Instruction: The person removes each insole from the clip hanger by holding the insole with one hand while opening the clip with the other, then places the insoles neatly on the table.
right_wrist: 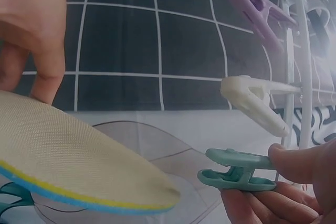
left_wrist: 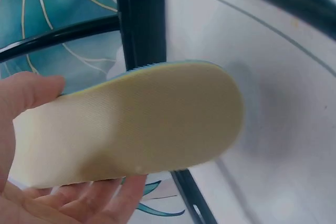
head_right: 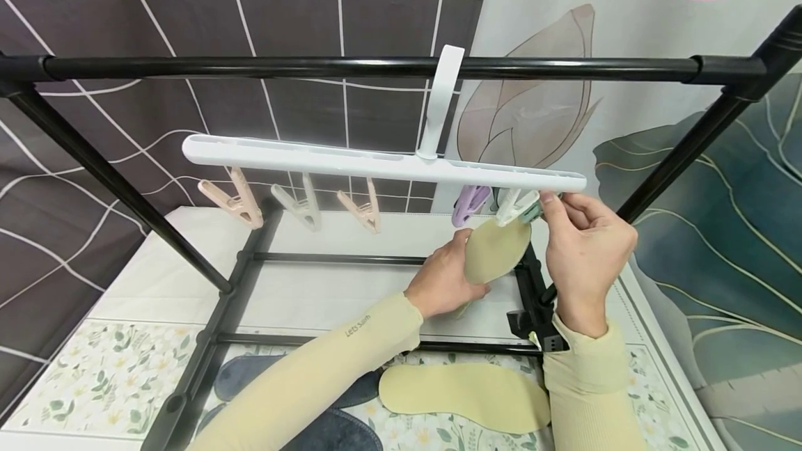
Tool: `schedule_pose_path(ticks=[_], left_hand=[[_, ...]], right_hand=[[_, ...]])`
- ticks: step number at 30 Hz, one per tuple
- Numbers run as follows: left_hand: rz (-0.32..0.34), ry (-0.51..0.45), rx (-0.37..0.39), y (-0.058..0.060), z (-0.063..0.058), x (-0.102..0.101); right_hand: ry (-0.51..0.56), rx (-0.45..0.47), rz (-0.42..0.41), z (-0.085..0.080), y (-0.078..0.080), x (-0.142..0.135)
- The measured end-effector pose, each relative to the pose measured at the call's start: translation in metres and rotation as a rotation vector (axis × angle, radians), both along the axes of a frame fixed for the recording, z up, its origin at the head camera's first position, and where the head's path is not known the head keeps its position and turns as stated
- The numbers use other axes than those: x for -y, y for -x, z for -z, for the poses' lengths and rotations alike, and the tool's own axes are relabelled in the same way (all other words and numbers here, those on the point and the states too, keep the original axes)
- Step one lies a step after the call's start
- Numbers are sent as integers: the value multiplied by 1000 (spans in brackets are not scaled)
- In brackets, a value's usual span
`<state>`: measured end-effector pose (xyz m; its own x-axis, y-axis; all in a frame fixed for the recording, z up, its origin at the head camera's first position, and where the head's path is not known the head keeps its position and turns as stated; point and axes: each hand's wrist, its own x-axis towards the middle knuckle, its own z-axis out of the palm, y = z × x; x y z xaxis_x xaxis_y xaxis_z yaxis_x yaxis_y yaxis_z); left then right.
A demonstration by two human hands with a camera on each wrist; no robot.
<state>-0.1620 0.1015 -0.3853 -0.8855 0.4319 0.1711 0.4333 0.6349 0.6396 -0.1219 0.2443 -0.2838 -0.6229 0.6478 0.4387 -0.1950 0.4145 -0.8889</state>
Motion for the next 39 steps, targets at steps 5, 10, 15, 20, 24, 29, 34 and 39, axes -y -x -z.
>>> schedule_pose_path(ticks=[5,10,15,20,24,29,34,39], left_hand=[[19,82,-60,0,-6,4],[39,126,-79,-2,-9,10],[32,142,-61,-3,-11,14],[14,158,-51,-5,-13,18],[13,166,-60,-7,-15,21],[25,171,-92,-10,-17,26],[48,205,-111,-11,-20,30],[76,225,-125,-15,-21,34]], right_hand=[[-7,-14,-12,1,-1,-1],[-15,-16,-14,1,0,-1],[-18,-6,-14,2,-1,-1],[-28,-7,-14,2,-1,-1],[-26,-8,-10,2,-1,-1],[-21,-2,-9,2,-1,-2],[-17,-1,-4,2,-1,-4],[-3,2,-12,2,-1,-4]])
